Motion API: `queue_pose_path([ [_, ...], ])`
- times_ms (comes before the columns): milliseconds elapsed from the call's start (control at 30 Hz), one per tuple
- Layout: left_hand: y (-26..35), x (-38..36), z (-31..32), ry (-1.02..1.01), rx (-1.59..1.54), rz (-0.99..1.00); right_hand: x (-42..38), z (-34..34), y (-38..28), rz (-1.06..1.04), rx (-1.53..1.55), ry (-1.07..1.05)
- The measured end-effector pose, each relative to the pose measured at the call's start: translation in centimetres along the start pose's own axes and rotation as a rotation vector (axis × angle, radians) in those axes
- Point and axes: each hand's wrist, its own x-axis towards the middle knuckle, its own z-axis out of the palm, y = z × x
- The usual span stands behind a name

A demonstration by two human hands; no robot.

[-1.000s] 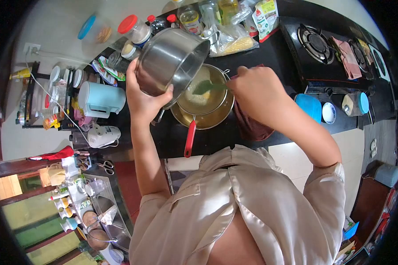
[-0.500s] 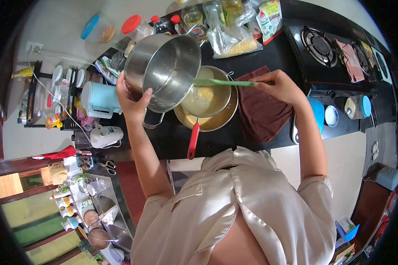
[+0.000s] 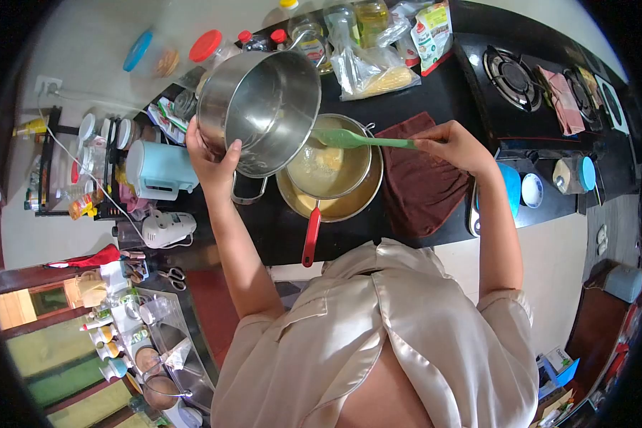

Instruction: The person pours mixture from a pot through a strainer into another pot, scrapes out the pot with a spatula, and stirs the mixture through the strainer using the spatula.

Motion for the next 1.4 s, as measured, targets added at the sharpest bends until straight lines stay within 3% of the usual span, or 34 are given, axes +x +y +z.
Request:
queue_pose_path([
  [133,0.0,-0.4,1.0,0.023,-0.052,0.007,0.8,0.7,-0.6,0.062,0.032,-0.078],
  [300,-0.7,-0.2,2.3,0.064,-0.073,0.020,1.1,2.7,-0.2,-0.023,0.138,-0.198],
  [467,-0.2,0.0,2.0,0.075,-0.054,0.002,-0.3,1.9,-2.0,-0.081,-0.247,0.009],
  [533,0.3,0.0,1.5,0.044,-0.036,-0.012,-0.7,1.4,-3.0,-0.100,-0.353,0.235],
  [867,-0.8,-0.5,2.3,0.145,0.069,0.046,-3.7,4.6,-5.3,-0.177,-0.301,0.160],
  [1100,-1.9,-1.6,-1.6,0.391,-0.133,-0.127,-4.9,4.7,-3.5,-0.098,-0.363,0.274],
  [1233,-1.2,-2.6,-2.5,0.430,-0.037,-0.163,-4.0,3.4,-3.8,-0.182,-0.329,0.285],
  [1300,-1.2,-3.3,-2.6,0.433,-0.199,-0.233,-2.9,2.7,-5.2,-0.110,0.045,0.206],
  [1400,-0.7,-4.3,-1.9,0.451,-0.266,-0.278,0.2,3.8,-8.2,-0.070,0.087,0.088],
])
